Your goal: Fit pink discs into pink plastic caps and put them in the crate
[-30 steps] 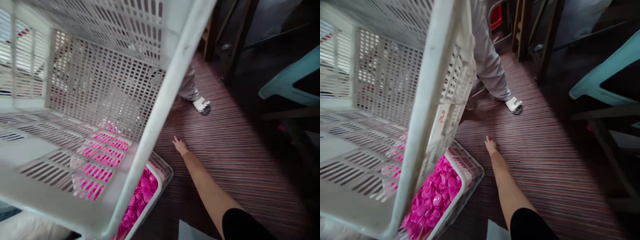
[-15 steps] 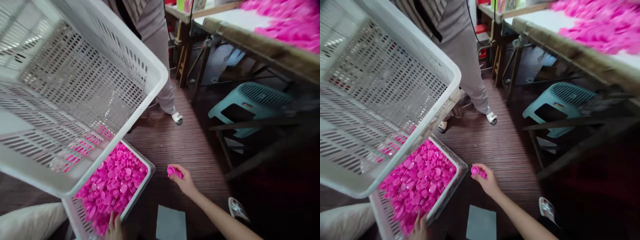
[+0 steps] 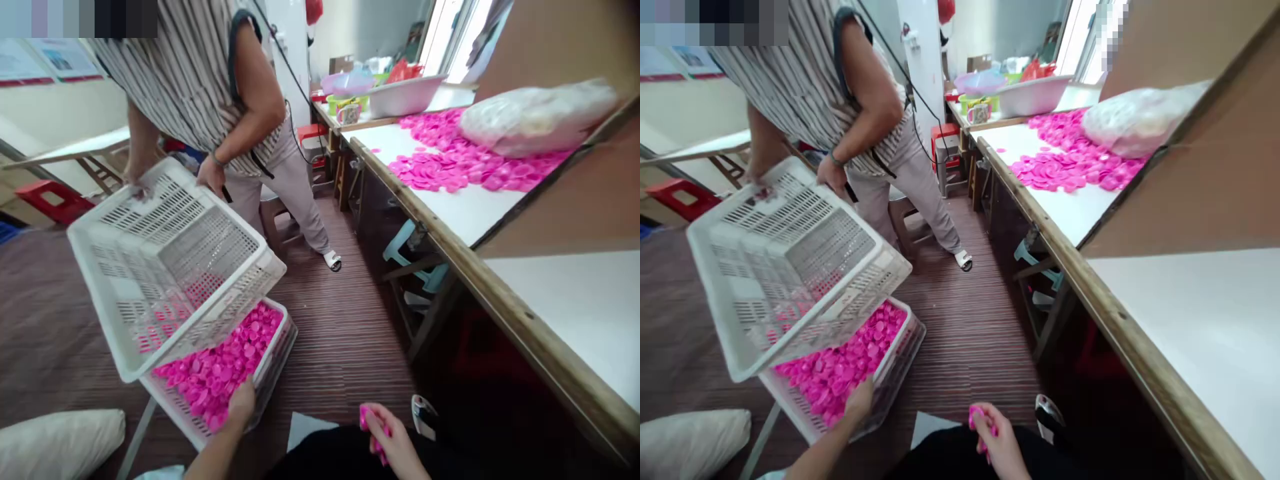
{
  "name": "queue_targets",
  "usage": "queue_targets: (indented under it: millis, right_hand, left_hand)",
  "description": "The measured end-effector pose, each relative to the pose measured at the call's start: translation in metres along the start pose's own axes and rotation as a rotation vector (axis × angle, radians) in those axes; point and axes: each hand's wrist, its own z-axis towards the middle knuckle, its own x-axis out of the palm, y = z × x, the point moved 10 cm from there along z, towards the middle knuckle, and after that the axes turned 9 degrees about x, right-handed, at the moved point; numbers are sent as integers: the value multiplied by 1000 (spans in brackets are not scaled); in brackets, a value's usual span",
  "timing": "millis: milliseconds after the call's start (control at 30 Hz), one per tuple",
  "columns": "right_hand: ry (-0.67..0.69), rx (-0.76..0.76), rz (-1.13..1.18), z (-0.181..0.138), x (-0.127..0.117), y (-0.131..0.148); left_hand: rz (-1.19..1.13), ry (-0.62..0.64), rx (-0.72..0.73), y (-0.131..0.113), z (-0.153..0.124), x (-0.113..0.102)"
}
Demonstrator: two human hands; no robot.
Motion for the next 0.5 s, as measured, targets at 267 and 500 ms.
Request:
queue_targets:
  millis: [267,500]
  right_hand:
    - [-31,-10,-5,24,-13,-6]
    - [48,-39,27,31,3,-3]
  left_hand:
    - [109,103,-67,-111,30,33]
    - [134,178,-16,-182,40,56]
